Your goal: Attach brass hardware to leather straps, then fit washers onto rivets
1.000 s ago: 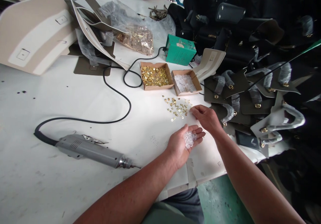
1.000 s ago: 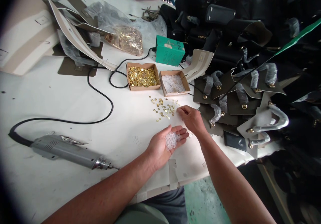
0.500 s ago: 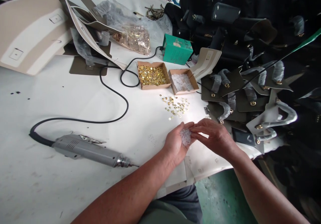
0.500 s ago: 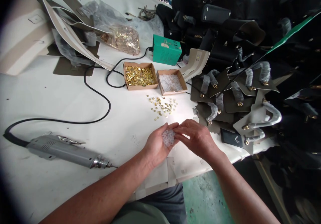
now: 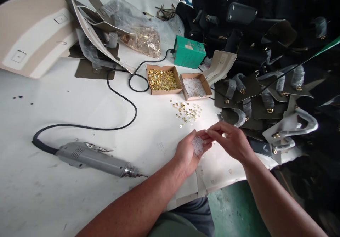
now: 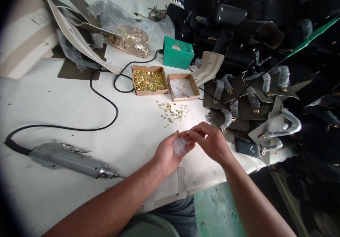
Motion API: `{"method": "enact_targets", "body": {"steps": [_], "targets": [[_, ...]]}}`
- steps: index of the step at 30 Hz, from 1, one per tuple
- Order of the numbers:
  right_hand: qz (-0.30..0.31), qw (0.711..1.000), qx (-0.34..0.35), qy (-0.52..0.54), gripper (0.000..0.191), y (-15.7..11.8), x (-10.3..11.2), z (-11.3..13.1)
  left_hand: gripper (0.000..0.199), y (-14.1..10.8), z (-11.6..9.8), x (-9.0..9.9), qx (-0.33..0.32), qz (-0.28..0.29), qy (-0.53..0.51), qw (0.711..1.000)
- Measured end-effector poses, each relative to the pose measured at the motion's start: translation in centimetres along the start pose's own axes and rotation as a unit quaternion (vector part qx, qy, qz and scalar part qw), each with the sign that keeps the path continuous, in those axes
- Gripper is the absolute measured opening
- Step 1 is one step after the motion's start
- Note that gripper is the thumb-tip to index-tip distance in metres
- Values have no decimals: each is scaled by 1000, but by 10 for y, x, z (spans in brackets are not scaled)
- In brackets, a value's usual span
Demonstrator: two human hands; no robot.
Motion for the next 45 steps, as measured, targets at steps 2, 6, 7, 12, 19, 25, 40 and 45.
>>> {"method": "enact_targets", "body": {"steps": [2, 6, 7, 12, 19, 25, 40, 45], "targets": [[-20, 994, -96, 56, 28, 18, -4, -19, 34, -1, 3, -1, 15, 20, 9, 1000], [8, 987, -149, 54, 33, 47, -24, -30, 35, -2, 4, -2, 30, 29, -2, 999], [9, 988, -148, 39, 33, 51, -26, -29, 35, -2, 4, -2, 31, 28, -3, 999], [1, 988, -154, -1, 31, 57, -30, -24, 36, -2, 4, -2, 32, 26, 3, 999], [-17, 986, -155, -61, 27, 65, -32, -27, 38, -2, 2, -4, 31, 29, 14, 999], [-12, 985, -158, -69, 27, 65, -30, -24, 38, -2, 3, -2, 32, 33, 15, 999], [-32, 983, -176, -25, 25, 60, -29, -29, 37, -1, 4, 0, 33, 29, 18, 999], [8, 985, -172, 16, 29, 58, -31, -31, 38, -3, 3, -2, 28, 34, 23, 999]]}}
Point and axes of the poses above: each hand's wrist, its own y-axis towards the middle knuckle, its own x-axis out of the back of the hand, z = x × y, the point moved 7 cm from there along y, towards the middle knuckle, and after that the axes turned 9 degrees about -x, right-handed, at the moved point
